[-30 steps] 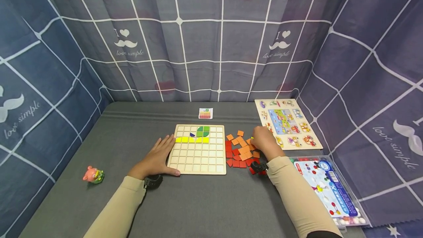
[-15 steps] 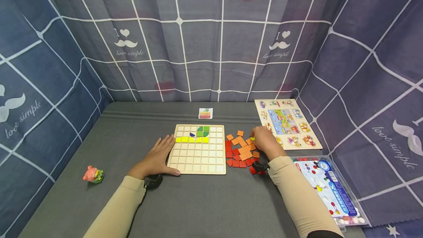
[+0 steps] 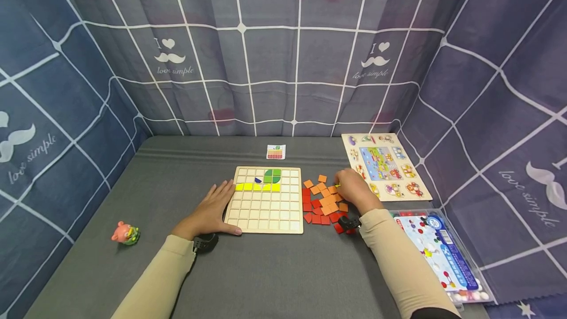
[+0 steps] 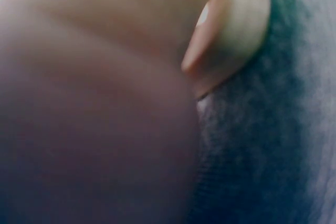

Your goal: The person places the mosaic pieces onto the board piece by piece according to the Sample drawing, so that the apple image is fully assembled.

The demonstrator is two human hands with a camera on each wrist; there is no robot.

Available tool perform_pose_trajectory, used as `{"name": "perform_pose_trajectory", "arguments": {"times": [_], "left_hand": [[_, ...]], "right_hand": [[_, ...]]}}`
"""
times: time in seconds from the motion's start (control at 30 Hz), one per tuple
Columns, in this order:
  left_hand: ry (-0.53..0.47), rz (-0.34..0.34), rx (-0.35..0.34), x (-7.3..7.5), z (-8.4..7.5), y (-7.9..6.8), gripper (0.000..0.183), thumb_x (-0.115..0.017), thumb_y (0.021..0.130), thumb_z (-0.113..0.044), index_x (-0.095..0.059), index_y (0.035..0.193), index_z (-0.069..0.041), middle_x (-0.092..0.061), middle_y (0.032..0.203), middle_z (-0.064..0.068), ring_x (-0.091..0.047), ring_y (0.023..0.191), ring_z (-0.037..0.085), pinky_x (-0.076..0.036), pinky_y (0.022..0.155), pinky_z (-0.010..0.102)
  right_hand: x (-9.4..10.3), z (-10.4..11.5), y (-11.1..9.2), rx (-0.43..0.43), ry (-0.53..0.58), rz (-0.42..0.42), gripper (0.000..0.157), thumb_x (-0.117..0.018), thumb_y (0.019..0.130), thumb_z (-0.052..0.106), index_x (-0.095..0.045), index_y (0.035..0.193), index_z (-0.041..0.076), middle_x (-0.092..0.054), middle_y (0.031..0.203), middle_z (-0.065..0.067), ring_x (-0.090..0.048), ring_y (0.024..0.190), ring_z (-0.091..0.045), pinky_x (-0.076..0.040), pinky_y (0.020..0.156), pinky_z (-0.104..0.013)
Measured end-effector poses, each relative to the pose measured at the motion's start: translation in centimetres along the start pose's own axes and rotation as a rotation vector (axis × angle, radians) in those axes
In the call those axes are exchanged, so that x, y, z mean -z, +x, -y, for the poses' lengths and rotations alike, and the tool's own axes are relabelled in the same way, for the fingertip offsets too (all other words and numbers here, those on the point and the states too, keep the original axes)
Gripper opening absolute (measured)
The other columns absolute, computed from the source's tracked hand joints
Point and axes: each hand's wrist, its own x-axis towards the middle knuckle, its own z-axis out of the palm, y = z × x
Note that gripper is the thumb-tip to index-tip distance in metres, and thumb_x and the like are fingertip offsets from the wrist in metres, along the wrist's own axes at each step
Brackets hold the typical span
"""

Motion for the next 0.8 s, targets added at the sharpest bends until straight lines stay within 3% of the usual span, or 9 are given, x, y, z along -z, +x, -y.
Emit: {"name": "perform_pose_trajectory", "arguments": {"times": [0.27, 0.5, 0.8], "left_hand": [[-0.007, -0.003, -0.003, 0.1, -0.1, 0.0, 0.15, -0.075, 0.065, -0.09, -0.017, 0.166, 0.005, -0.012, 0.172, 0.023, -0.01, 0.158, 0.038, -0.003, 0.125, 0.057], [0.006, -0.005, -0.001, 0.1, 0.0, -0.1, 0.15, -0.075, 0.065, -0.091, -0.017, 0.166, 0.004, -0.012, 0.172, 0.022, -0.01, 0.158, 0.037, -0.004, 0.125, 0.056], [0.009, -0.004, -0.005, 0.2, -0.3, -0.1, 0.149, -0.076, 0.066, -0.089, -0.018, 0.165, 0.005, -0.013, 0.171, 0.024, -0.012, 0.158, 0.039, -0.005, 0.125, 0.057]], "right_hand": [[0.1, 1.4, -0.1, 0.063, 0.04, -0.064, 0.014, -0.076, 0.094, 0.001, -0.079, 0.107, 0.002, -0.067, 0.102, -0.014, -0.065, 0.097, -0.036, -0.056, 0.085, -0.054], [-0.3, 5.3, 1.0, 0.22, 0.071, -0.038, 0.017, -0.077, 0.096, 0.002, -0.077, 0.113, 0.005, -0.067, 0.112, -0.01, -0.065, 0.101, -0.031, -0.057, 0.086, -0.048], [-2.2, 8.9, 2.7, 0.433, 0.083, -0.007, 0.016, -0.076, 0.098, 0.003, -0.078, 0.113, 0.006, -0.067, 0.112, -0.005, -0.066, 0.1, -0.021, -0.057, 0.086, -0.038]]}}
